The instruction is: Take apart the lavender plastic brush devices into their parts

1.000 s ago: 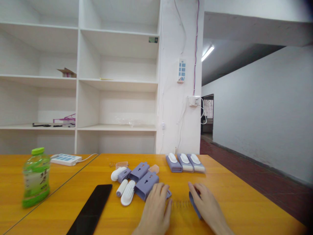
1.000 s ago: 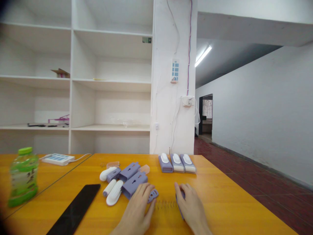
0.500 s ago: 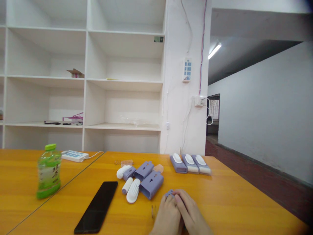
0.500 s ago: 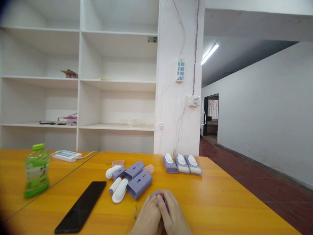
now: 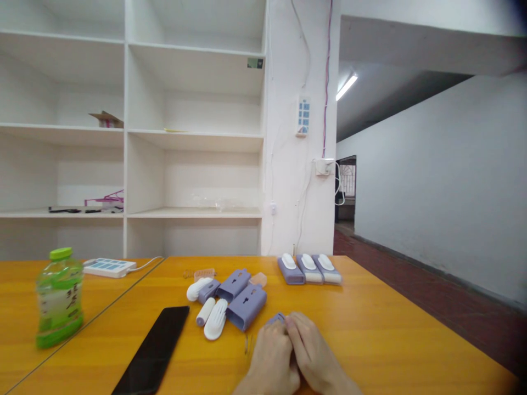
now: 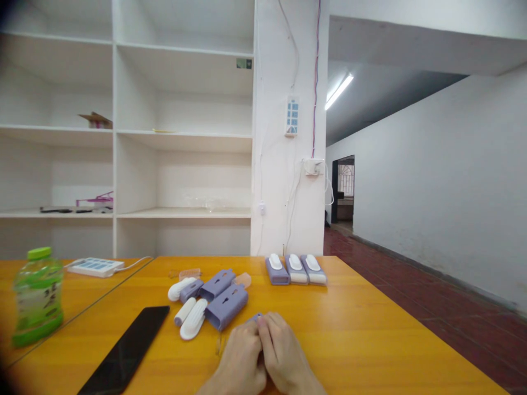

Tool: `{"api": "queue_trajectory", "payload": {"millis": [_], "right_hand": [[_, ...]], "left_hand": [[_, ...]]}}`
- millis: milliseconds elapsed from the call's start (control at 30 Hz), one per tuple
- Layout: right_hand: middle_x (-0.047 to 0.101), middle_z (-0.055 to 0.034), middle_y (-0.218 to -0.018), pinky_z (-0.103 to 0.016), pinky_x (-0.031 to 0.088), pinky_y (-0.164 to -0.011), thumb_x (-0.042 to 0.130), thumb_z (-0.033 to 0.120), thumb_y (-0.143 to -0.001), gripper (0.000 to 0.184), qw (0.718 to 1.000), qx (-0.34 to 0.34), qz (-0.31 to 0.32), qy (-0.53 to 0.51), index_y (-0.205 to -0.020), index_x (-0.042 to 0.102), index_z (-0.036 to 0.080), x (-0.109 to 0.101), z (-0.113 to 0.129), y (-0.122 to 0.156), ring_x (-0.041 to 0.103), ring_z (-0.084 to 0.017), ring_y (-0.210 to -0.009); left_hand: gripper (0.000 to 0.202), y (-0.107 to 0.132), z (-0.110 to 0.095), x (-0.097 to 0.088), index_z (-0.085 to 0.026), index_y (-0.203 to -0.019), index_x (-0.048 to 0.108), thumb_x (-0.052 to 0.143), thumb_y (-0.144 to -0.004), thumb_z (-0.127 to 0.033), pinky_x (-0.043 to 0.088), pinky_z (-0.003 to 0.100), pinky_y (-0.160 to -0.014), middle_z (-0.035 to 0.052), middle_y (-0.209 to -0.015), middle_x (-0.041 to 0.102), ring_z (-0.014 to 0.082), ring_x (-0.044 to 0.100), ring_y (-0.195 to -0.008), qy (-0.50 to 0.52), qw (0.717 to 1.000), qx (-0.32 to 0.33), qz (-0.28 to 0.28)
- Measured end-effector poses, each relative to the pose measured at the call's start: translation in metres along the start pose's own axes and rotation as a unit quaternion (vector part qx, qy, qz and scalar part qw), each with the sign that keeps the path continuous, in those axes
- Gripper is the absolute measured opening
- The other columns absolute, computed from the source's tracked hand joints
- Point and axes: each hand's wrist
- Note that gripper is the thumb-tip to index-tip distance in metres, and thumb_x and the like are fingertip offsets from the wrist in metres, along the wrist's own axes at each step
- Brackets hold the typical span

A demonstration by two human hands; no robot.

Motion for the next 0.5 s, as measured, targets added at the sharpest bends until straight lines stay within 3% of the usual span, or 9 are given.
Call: {"api": "queue_trajectory", "payload": {"millis": [100, 200, 300, 400, 500], "right_hand": [[0.066, -0.0060, -0.081, -0.036, 0.047, -0.080, 0.027, 0.056, -0.106, 0.055, 0.998, 0.033, -0.045, 0.007, -0.079, 0.062, 0.023, -0.019, -0.018, -0.003, 0.062, -0.023, -0.081], [0.064, -0.0064, -0.077, -0.037, 0.048, -0.078, 0.026, 0.058, -0.106, 0.057, 0.993, 0.073, -0.093, 0.012, -0.081, 0.063, 0.022, -0.030, -0.031, -0.006, 0.062, -0.024, -0.077], [0.070, -0.0106, -0.099, -0.039, 0.050, -0.093, 0.035, 0.060, -0.104, 0.053, 0.992, 0.079, -0.100, 0.002, -0.098, 0.070, 0.021, -0.021, -0.027, -0.008, 0.066, -0.027, -0.097], [0.067, -0.0123, -0.128, -0.040, 0.046, -0.110, 0.039, 0.059, -0.103, 0.052, 0.993, 0.079, -0.085, -0.015, -0.122, 0.068, 0.020, -0.004, -0.017, -0.008, 0.062, -0.026, -0.122], [0.062, -0.0117, -0.141, -0.043, 0.038, -0.119, 0.042, 0.062, -0.100, 0.056, 0.990, 0.099, -0.086, -0.045, -0.128, 0.067, 0.021, -0.002, -0.015, -0.005, 0.055, -0.027, -0.133]], "left_hand": [[0.021, 0.005, 0.002, -0.015, -0.022, -0.083, 0.073, 0.052, -0.087, -0.020, 0.051, 0.045, -0.076, 0.0130, -0.090, 0.073, 0.0315, 0.066, -0.087, -0.048, 0.998, -0.023, -0.013], [0.022, 0.007, 0.011, -0.028, -0.023, -0.091, 0.072, 0.050, -0.094, -0.021, 0.050, 0.044, -0.078, 0.0097, -0.093, 0.071, 0.0300, 0.064, -0.091, -0.121, 0.992, -0.037, -0.020], [0.027, 0.002, 0.020, -0.031, -0.026, -0.111, 0.071, 0.050, -0.096, -0.018, 0.048, 0.047, -0.091, 0.0083, -0.109, 0.071, 0.0308, 0.062, -0.103, -0.186, 0.981, -0.045, -0.021], [0.045, -0.002, 0.022, -0.029, -0.024, -0.138, 0.058, 0.048, -0.095, -0.014, 0.038, 0.057, -0.107, 0.0127, -0.132, 0.065, 0.0355, 0.055, -0.123, -0.192, 0.980, -0.050, -0.030], [0.056, 0.000, 0.014, -0.029, -0.021, -0.147, 0.050, 0.051, -0.091, -0.014, 0.029, 0.059, -0.115, 0.0148, -0.145, 0.057, 0.0375, 0.048, -0.133, -0.169, 0.985, -0.034, -0.017]]}}
Point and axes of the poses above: each hand's wrist, its own y-axis away from the middle knuckle, its own x-axis out of the palm, z = x × y
